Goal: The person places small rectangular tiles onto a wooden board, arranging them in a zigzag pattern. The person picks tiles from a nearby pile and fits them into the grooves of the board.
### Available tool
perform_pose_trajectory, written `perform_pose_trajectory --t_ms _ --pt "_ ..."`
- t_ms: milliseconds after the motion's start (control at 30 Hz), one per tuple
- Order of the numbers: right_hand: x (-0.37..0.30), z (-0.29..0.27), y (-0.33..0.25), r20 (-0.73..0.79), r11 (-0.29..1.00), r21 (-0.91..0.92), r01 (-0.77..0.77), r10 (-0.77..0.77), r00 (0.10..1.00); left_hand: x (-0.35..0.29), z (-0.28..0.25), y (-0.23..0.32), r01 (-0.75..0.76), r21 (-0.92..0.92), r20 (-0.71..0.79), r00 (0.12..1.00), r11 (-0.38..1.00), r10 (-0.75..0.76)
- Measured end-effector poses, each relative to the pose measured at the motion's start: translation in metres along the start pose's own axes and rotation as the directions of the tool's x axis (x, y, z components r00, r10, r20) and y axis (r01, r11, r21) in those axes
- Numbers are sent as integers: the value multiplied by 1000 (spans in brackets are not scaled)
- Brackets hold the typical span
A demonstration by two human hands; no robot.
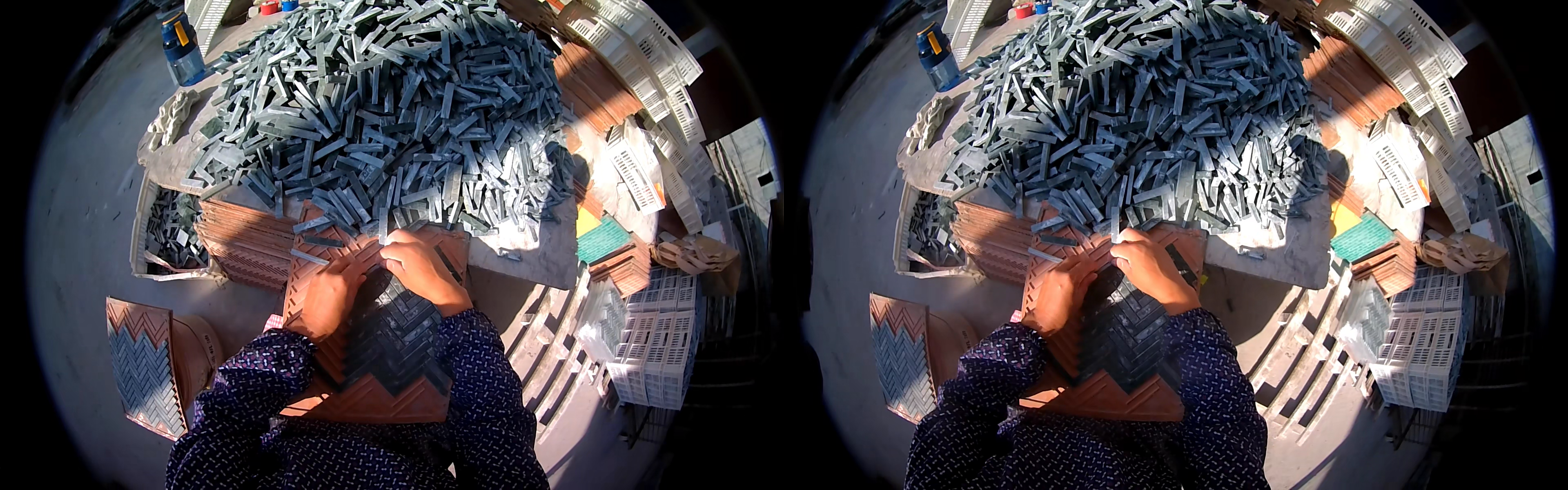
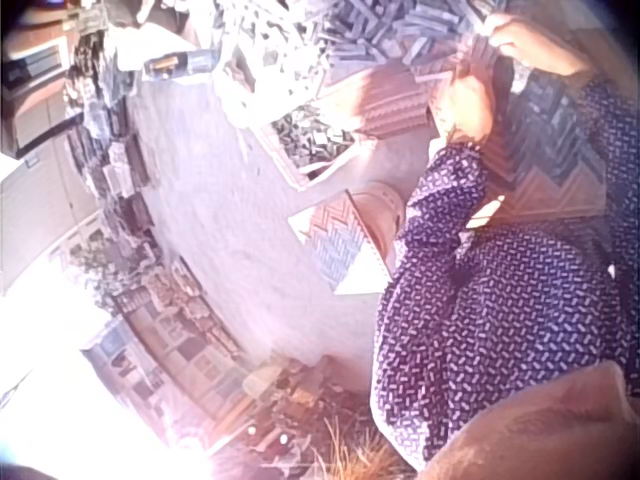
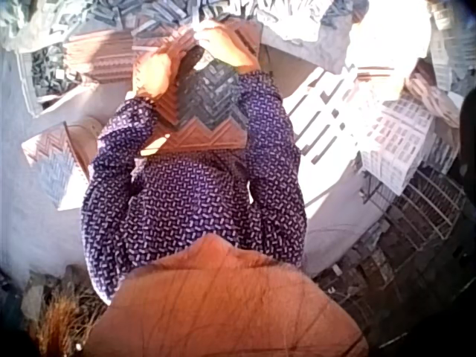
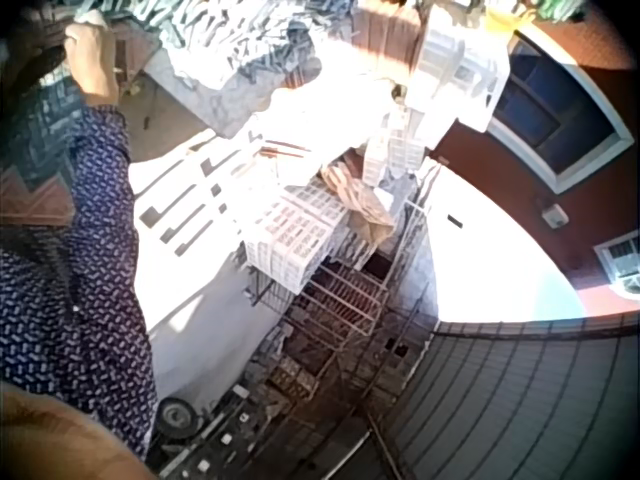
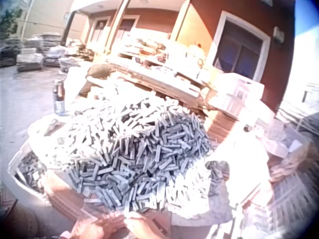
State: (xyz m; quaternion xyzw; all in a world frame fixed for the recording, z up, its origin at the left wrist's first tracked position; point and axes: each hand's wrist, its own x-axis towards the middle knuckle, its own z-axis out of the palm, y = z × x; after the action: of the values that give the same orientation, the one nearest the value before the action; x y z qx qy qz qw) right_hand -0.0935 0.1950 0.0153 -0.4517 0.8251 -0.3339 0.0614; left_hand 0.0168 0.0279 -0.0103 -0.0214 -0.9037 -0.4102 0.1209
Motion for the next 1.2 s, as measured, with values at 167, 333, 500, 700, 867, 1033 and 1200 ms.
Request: perform_pose_trajectory --t_ms 167,333,500,700,867,1033,1200 --pt "1 3 2 -30 999 -2 -50 50 998 -3 4 2 -110 207 -39 992 972 120" --pt "0 -8 5 -168 973 85 -213 224 960 -2 10 -8 -143 182 -26 988 973 150" --pt "-4 -10 -17 52 916 -29 -400 401 914 -2 3 -9 -119 192 62 992 974 109" --pt "-16 -4 -8 -77 937 116 -331 340 937 -13 0 1 -80 82 4 997 993 80" --pt "-7 -12 -14 -11 952 47 -304 304 952 -6 7 -9 -152 127 2 988 980 152" --pt "-10 -9 -5 4 949 -2 -317 317 948 -2 9 -9 -139 107 15 990 984 138" --pt "-12 -5 -7 -83 951 93 -294 302 950 -3 -11 -6 -92 40 -14 996 995 93"
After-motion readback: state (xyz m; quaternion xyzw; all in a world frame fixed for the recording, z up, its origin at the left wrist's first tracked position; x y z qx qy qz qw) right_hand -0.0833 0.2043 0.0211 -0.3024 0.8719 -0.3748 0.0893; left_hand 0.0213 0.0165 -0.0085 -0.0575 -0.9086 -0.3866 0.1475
